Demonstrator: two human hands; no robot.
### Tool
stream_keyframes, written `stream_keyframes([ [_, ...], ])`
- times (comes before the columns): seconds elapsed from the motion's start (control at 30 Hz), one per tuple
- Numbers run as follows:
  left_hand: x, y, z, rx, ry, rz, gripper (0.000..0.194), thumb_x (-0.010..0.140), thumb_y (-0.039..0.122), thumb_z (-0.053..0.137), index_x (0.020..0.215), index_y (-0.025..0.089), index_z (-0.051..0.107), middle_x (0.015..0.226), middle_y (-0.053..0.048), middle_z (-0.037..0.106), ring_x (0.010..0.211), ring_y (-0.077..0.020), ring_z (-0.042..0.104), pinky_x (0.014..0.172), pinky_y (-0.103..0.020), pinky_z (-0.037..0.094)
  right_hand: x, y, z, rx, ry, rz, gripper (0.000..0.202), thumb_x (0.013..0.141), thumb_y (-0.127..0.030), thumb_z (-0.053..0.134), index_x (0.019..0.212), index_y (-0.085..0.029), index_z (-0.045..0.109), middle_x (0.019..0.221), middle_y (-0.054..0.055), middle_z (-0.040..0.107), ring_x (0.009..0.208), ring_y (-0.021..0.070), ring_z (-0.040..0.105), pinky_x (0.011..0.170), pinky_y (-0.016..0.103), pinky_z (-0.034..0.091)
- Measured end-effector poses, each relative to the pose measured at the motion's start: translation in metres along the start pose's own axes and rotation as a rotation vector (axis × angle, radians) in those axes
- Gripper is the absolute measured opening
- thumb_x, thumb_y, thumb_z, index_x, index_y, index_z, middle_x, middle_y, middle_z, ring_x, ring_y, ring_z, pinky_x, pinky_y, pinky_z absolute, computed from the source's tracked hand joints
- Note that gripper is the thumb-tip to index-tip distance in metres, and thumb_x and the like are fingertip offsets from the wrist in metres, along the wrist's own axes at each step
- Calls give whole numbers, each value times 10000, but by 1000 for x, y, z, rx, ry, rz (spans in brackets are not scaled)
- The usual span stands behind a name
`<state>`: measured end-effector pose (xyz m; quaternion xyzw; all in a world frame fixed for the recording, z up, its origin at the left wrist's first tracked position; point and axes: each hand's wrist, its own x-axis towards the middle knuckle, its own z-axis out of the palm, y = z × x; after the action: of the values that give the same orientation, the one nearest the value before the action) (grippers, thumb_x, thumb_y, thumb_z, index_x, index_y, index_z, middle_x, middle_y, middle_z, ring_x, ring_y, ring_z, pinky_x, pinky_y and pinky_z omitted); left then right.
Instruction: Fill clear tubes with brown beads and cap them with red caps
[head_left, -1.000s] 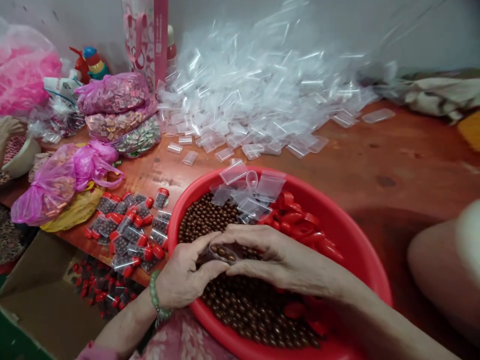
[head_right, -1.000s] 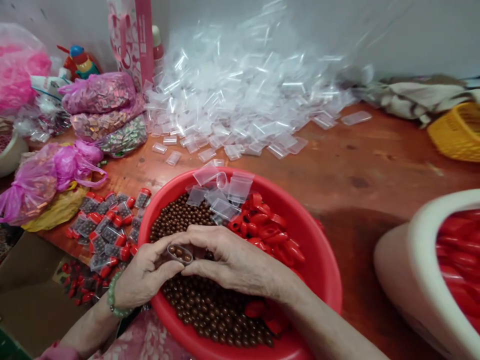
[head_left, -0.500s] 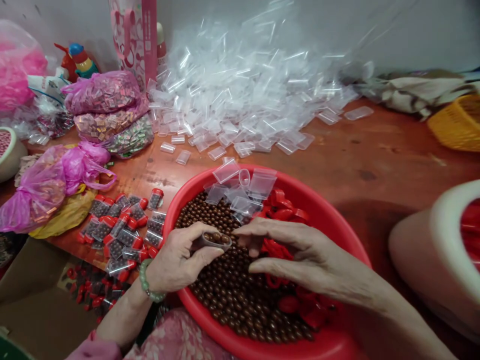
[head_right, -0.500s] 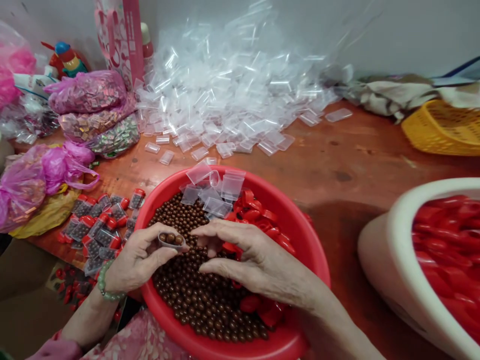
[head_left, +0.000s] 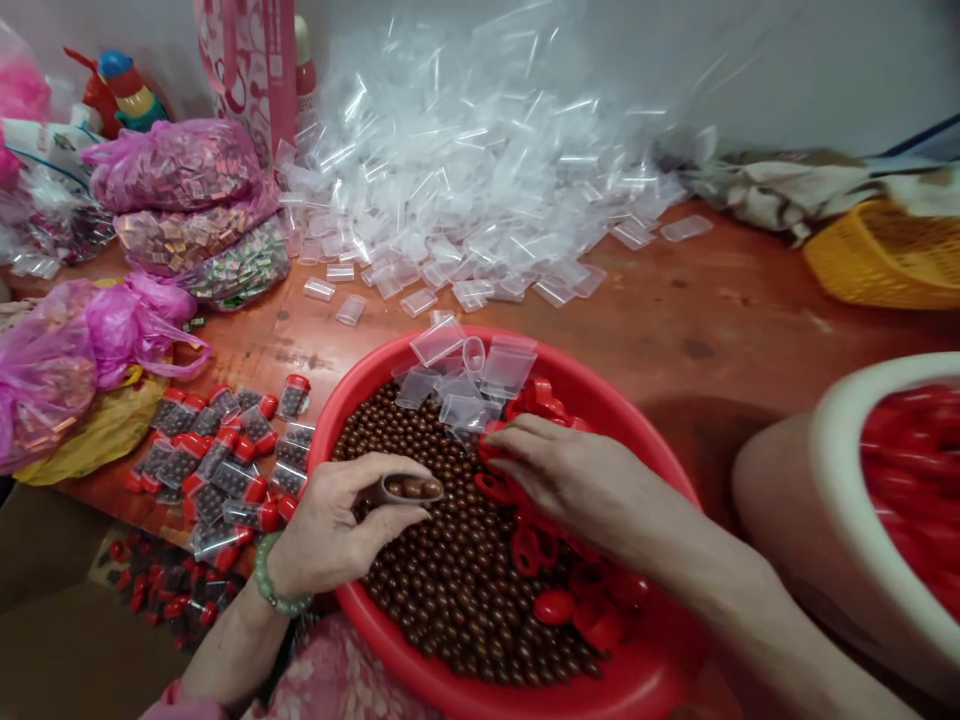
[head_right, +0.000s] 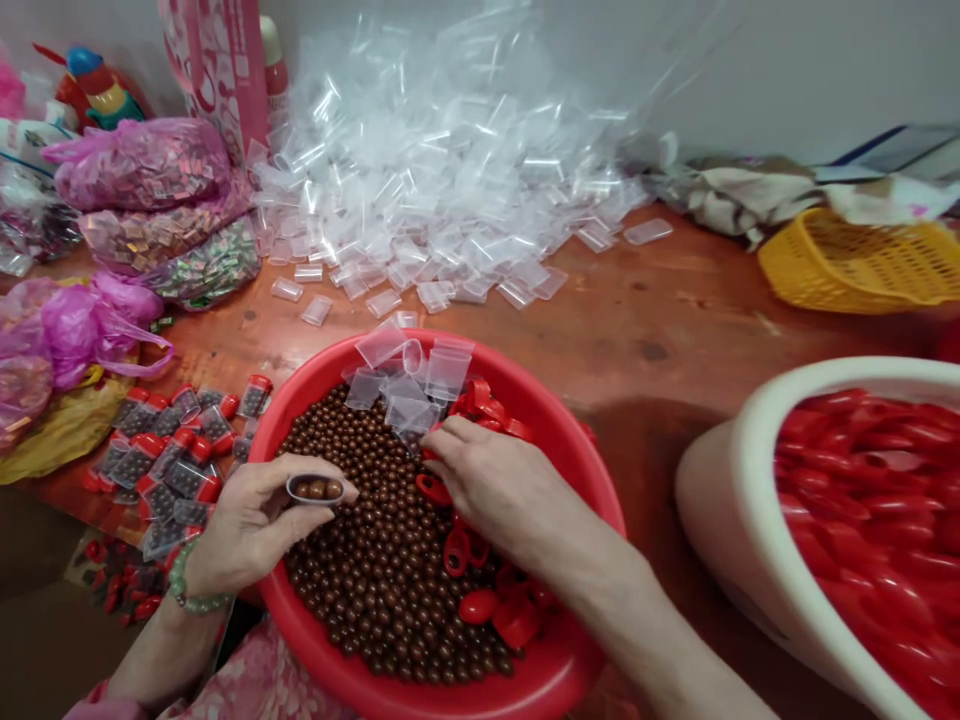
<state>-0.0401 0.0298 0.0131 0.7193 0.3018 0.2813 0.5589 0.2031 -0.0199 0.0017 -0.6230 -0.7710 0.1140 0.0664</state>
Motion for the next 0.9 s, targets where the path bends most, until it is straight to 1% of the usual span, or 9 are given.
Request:
stream_keyframes([
  [0.13,3,1,2,-16,43,-39,194,837,183,655,1021,139,694,960,-57,743,858,-133,682,805,-201,517,12,-12,-2,-160,-73,-5,223,927,-141,442,794,-179,618,772,40,618,650,167,573,587,288,371],
  [0.33,7,0,3,-139,93,-190,143,843,223,641,962,145,661,928,-46,702,859,-139,649,799,-229,498,28,-11,-4,-306,63,60,91,883,-214,551,868,-168,627,849,94,624,795,243,555,691,335,374],
  [0.4,8,0,3,-198,109,-233,126,860,240,614,944,147,622,906,-42,682,844,-141,636,794,-245,492,35,-12,2,-335,81,29,89,854,-188,584,920,-169,640,878,102,634,801,251,550,678,338,363],
  [0.53,10,2,4,-243,118,-247,135,860,263,599,926,145,589,864,-34,644,802,-134,592,771,-258,463,43,-14,10,-357,122,-42,100,798,-103,615,833,-188,653,788,74,639,725,238,550,623,331,346],
  [0.6,12,3,4,-267,130,-247,156,844,276,614,919,142,585,833,-28,631,775,-129,575,753,-255,455,41,-17,8,-337,173,-65,113,789,-102,626,863,-181,657,807,81,653,738,254,564,623,343,372],
  [0.67,13,4,5,-308,161,-239,175,842,279,612,944,140,577,835,-32,639,777,-131,585,757,-254,461,35,-23,2,-158,241,-122,142,821,-150,630,958,-182,645,880,85,668,784,254,590,652,351,429],
  [0.77,11,3,6,-263,188,-184,212,857,237,581,1038,126,588,956,-71,676,879,-154,622,830,-265,478,25,-40,-10,358,242,-219,196,892,-257,595,1084,-220,585,989,58,665,874,195,627,738,305,506],
  [0.83,7,1,7,-188,200,-142,309,865,203,565,1161,115,580,1108,-100,673,1004,-176,625,911,-274,472,22,-53,-15,573,210,-204,190,900,-291,594,1081,-242,566,989,36,666,875,166,639,747,273,523],
  [0.9,3,-1,9,-137,216,-99,420,877,182,550,1291,117,529,1232,-111,643,1101,-185,612,983,-281,456,21,-62,-14,678,219,-163,184,887,-284,610,1062,-246,567,964,22,675,847,156,647,739,263,532],
])
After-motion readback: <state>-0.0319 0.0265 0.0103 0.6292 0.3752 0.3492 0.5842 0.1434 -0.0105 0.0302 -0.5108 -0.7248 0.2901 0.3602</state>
